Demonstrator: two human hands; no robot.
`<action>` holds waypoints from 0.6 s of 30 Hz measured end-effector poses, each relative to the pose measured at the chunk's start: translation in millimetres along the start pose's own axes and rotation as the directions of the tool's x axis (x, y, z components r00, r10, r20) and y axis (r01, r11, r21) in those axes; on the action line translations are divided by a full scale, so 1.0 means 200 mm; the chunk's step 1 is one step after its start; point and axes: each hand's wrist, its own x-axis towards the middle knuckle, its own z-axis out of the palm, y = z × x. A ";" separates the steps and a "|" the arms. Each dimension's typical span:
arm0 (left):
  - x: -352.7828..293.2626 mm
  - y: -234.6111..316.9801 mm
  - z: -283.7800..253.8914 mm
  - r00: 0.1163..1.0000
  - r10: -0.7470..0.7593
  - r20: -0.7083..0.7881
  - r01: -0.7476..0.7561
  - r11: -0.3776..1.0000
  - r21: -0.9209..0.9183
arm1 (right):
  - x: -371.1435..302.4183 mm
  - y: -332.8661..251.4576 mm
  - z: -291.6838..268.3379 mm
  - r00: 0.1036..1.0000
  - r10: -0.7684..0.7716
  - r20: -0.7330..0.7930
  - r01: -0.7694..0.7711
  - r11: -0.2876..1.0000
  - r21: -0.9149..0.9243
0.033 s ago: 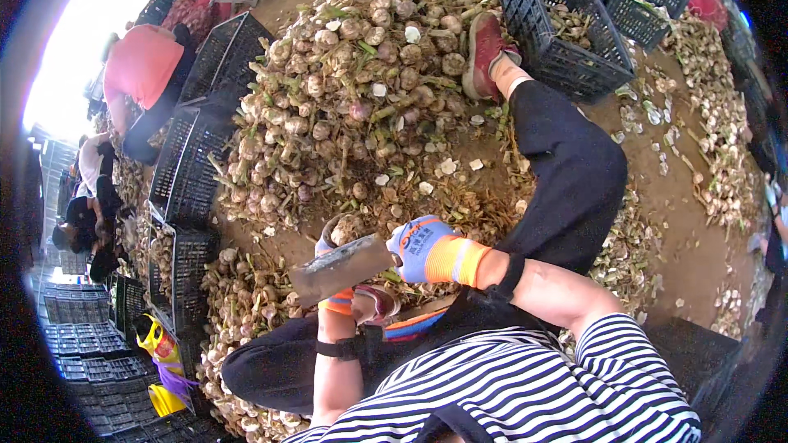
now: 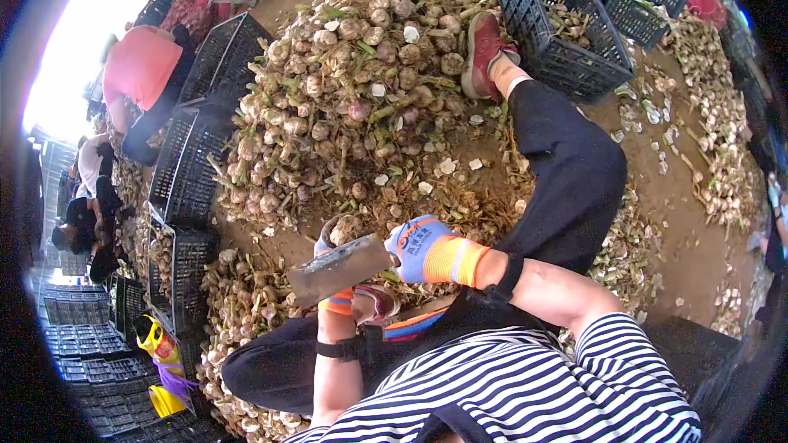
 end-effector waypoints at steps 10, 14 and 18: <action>-0.17 0.11 0.41 0.967 0.213 0.140 -0.254 0.781 0.570 | 0.03 0.05 0.00 1.000 0.007 -0.023 -0.007 1.000 -0.005; -0.16 0.06 0.33 0.950 0.298 0.095 -0.272 0.636 0.722 | 0.05 0.06 0.03 0.999 0.033 -0.014 -0.033 0.999 0.018; -0.18 0.16 0.50 0.983 0.171 0.064 -0.066 0.008 0.998 | 0.06 0.06 0.02 0.998 0.057 -0.010 -0.057 0.998 0.013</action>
